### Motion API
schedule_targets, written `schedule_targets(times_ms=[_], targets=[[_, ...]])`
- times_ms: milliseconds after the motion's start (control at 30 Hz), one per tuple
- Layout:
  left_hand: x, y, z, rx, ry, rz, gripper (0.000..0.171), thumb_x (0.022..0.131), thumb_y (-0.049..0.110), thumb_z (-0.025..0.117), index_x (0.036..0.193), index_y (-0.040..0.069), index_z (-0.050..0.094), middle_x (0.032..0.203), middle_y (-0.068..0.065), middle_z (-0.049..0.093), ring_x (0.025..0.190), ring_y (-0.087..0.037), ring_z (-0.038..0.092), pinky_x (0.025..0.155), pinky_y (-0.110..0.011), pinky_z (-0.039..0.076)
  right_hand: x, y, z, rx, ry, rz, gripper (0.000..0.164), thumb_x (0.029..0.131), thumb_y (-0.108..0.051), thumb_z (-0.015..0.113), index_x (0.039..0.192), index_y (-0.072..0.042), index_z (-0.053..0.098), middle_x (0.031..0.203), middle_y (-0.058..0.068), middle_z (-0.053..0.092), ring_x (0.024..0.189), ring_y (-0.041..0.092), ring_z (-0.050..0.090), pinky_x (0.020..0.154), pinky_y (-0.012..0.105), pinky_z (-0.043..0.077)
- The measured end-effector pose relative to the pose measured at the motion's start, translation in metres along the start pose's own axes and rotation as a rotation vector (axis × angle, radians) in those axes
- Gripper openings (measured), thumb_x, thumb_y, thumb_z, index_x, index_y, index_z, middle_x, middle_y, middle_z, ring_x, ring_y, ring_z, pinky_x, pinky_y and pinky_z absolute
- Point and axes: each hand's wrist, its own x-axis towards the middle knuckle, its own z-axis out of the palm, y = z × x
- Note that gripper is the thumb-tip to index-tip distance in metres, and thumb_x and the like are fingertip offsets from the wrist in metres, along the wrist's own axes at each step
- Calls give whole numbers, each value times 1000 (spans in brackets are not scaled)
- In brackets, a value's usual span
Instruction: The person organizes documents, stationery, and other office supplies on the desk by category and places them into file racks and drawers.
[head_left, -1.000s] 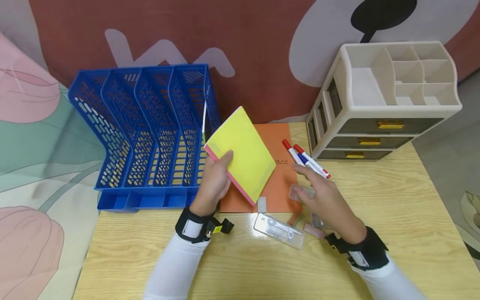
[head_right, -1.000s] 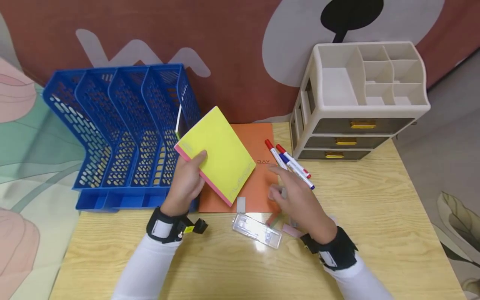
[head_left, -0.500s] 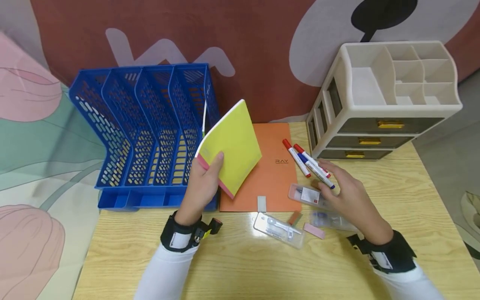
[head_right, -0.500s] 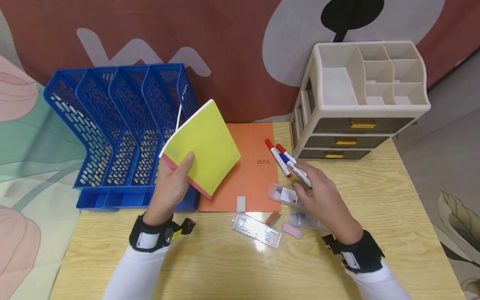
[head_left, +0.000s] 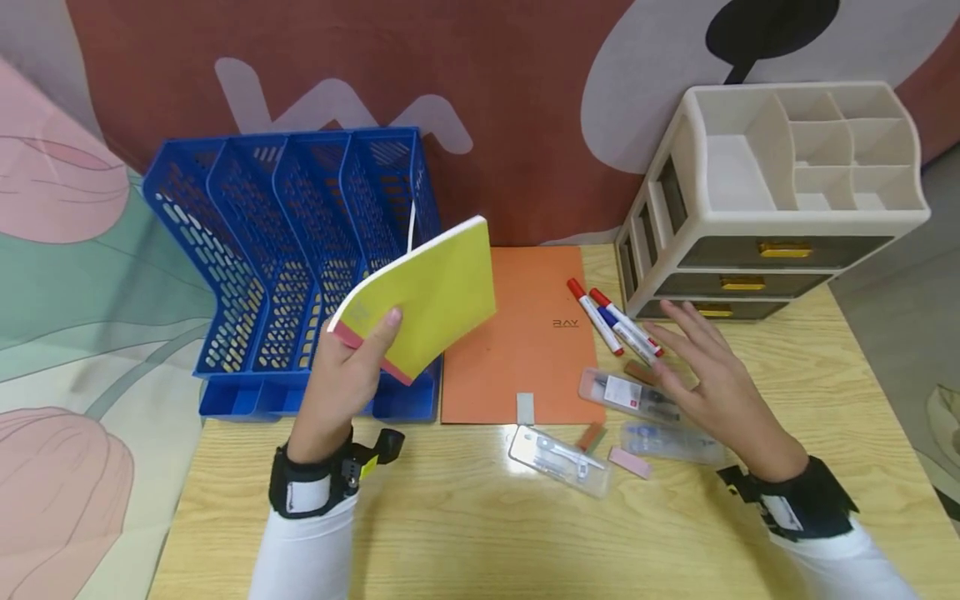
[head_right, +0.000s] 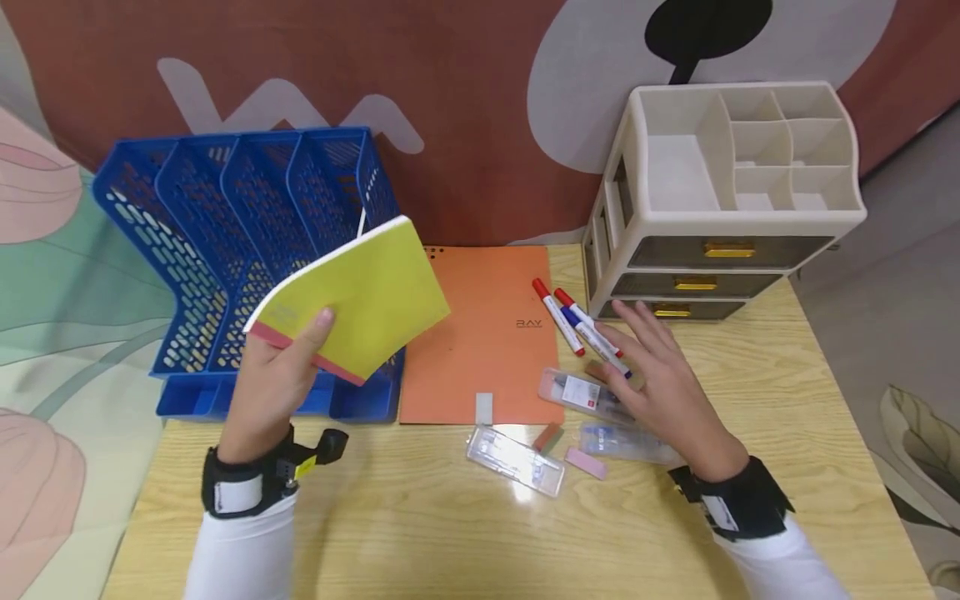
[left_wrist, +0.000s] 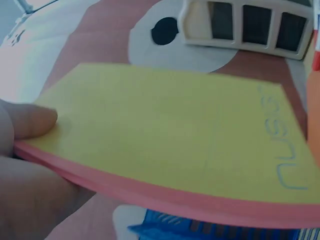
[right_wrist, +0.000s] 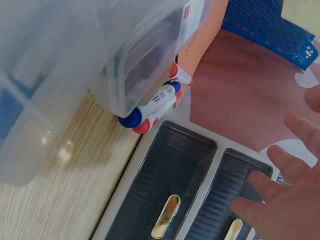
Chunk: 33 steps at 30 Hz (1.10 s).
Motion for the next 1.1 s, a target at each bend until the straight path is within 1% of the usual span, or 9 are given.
schedule_targets(times_ms=[167, 300, 400, 533, 700, 767, 933, 1000, 1100], targets=[[-11, 3, -21, -8, -22, -1, 29, 106, 15, 57, 132, 4, 62, 111, 3, 76, 97, -13, 75, 83, -27, 62, 0, 3, 0, -1, -42, 12, 57, 90, -17, 75, 145, -14, 60, 165, 14, 39, 155, 44, 27, 122, 68, 25], [-19, 4, -38, -49, -44, 19, 26, 106, 16, 58, 130, 9, 63, 114, 3, 76, 102, -12, 75, 86, -26, 62, 1, 6, 0, -22, -83, 15, 56, 94, -27, 72, 147, -14, 58, 167, 14, 34, 157, 43, 21, 123, 71, 17], [-25, 6, -50, -138, -67, 84, 27, 106, 9, 55, 132, 6, 63, 119, -3, 75, 107, -15, 74, 89, -29, 61, 2, 6, -1, -42, -101, 6, 58, 95, -30, 72, 148, -14, 57, 169, 14, 31, 158, 42, 18, 123, 71, 14], [-28, 4, -65, -301, -69, 224, 31, 104, -6, 49, 133, -4, 60, 122, -10, 74, 109, -20, 75, 92, -33, 61, 3, 7, -1, -60, -116, 4, 62, 92, -29, 74, 149, -15, 55, 169, 14, 30, 158, 42, 17, 122, 72, 15], [-26, 0, -76, -466, -15, 357, 35, 101, -15, 47, 135, -15, 53, 127, -21, 71, 113, -28, 73, 94, -36, 59, 5, 7, -1, -59, -131, 9, 63, 93, -32, 73, 151, -17, 53, 170, 13, 28, 158, 43, 17, 122, 73, 15], [-25, -1, -79, -470, 25, 379, 34, 100, -15, 48, 134, -15, 54, 128, -21, 71, 113, -29, 73, 94, -37, 59, 6, 7, -1, -52, -138, 9, 62, 95, -35, 72, 152, -17, 52, 170, 13, 28, 158, 44, 17, 122, 74, 14], [-21, -5, -85, -462, 73, 389, 35, 100, -15, 47, 134, -13, 55, 129, -21, 70, 114, -29, 73, 93, -37, 59, 8, 6, -1, -55, -152, 6, 62, 97, -38, 69, 153, -17, 51, 170, 14, 27, 158, 44, 16, 122, 74, 14], [-20, -6, -87, -454, 93, 368, 36, 100, -14, 48, 135, -11, 55, 130, -21, 70, 114, -28, 73, 92, -36, 59, 9, 7, -2, -62, -155, 3, 63, 96, -35, 70, 153, -17, 51, 170, 14, 27, 159, 43, 16, 123, 72, 13], [-19, -5, -87, -378, 168, 305, 36, 101, -9, 52, 137, -7, 56, 130, -18, 70, 112, -26, 74, 92, -34, 59, 9, 8, -2, -70, -155, 2, 64, 93, -30, 72, 152, -16, 51, 170, 14, 28, 159, 42, 16, 125, 69, 13]])
